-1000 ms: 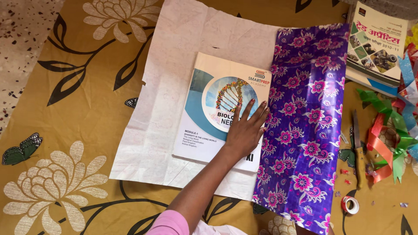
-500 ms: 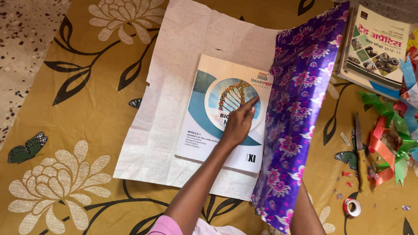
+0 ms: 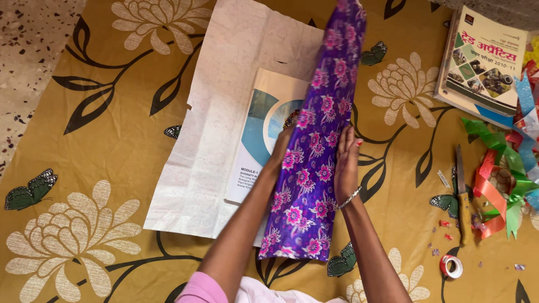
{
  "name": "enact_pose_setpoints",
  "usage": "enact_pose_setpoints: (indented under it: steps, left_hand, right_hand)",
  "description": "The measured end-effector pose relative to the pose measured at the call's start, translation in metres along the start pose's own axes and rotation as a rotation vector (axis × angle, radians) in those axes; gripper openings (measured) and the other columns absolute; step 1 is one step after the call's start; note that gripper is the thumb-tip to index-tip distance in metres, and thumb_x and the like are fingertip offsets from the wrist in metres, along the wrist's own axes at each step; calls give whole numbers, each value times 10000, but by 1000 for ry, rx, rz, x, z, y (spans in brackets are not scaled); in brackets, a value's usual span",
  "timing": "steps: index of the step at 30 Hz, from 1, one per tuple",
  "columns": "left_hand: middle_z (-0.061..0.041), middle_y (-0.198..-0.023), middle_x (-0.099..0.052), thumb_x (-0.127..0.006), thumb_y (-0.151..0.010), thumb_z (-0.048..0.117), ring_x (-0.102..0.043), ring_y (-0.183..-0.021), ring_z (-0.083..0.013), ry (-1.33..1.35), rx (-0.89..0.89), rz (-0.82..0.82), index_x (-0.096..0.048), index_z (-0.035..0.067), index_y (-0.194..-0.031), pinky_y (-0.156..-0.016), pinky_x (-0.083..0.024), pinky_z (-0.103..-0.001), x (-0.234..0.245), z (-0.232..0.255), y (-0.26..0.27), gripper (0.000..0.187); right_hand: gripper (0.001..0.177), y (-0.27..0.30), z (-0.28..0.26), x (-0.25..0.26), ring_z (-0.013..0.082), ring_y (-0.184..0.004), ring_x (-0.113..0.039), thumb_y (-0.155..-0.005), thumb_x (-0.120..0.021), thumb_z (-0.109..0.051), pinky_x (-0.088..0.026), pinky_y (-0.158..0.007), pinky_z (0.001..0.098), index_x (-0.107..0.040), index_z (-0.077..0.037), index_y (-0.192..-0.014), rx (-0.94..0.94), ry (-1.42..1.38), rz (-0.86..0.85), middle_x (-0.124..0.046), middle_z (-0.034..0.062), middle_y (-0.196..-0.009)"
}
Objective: The person wraps a book with purple floral wrapping paper, folding the sides over the cover and smoothing the edges to create a neat cover. The book remains on a patterned floor surface throughout the process.
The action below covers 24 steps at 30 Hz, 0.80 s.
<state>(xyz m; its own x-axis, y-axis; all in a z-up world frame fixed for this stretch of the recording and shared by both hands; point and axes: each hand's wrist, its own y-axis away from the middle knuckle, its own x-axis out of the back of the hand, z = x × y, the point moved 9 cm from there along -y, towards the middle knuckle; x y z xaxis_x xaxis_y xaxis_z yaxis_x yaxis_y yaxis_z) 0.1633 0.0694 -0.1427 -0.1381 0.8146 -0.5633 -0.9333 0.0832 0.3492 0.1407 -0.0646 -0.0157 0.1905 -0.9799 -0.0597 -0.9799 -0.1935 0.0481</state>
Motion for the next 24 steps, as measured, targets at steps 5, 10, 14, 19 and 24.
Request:
enact_pose_setpoints:
  steps: [5, 10, 14, 19, 24]
  left_hand:
    - [-122, -1229, -732, -452, -872, 788, -740, -1016, -158, 175, -33, -46, -543, -9, -1446, -916, -589, -307, -4, 60, 12, 987]
    - [-148, -1163, -749, -779, -828, 394, -748, -956, -174, -326, -171, 27, -553, -45, -1394, -825, -608, -308, -8, 121, 50, 751]
    - [-141, -997, -793, -791, -764, 134, -763, -791, -170, -504, -249, 118, -614, -60, -1322, -684, -622, -299, 0, 134, 50, 617]
    - [-144, -938, -800, -726, -831, 51, -755, -737, -161, -370, -141, 209, -678, -69, -1207, -666, -606, -276, 35, 110, 31, 398]
    - [-125, -892, -756, -675, -965, 153, -695, -670, -152, -190, 5, 172, -724, -71, -1115, -587, -552, -297, 49, 84, 24, 274]
  right_hand:
    - [909, -4, 9, -2, 243, -1613, 17, -997, -107, -693, 8, -1276, 384, 47, -68, -1639, -17, 127, -7, 39, 125, -1744]
    - [919, -11, 27, 0, 241, -1606, 49, -969, -37, -713, 119, -1257, 415, 39, -91, -1642, -42, 456, 33, 6, 98, -1746]
    - [910, -15, 38, 1, 277, -1600, 86, -977, -43, -704, 97, -1245, 457, 10, -83, -1640, -44, 693, 64, 32, 135, -1738]
    - [821, -10, 31, -17, 317, -1596, 48, -1041, -119, -601, 60, -1249, 497, -98, -39, -1639, 10, 992, 96, -16, 188, -1727]
    - [753, 11, 3, -45, 350, -1596, -54, -1083, -254, -499, -52, -1261, 513, -194, 32, -1614, 103, 1246, 173, -109, 219, -1715]
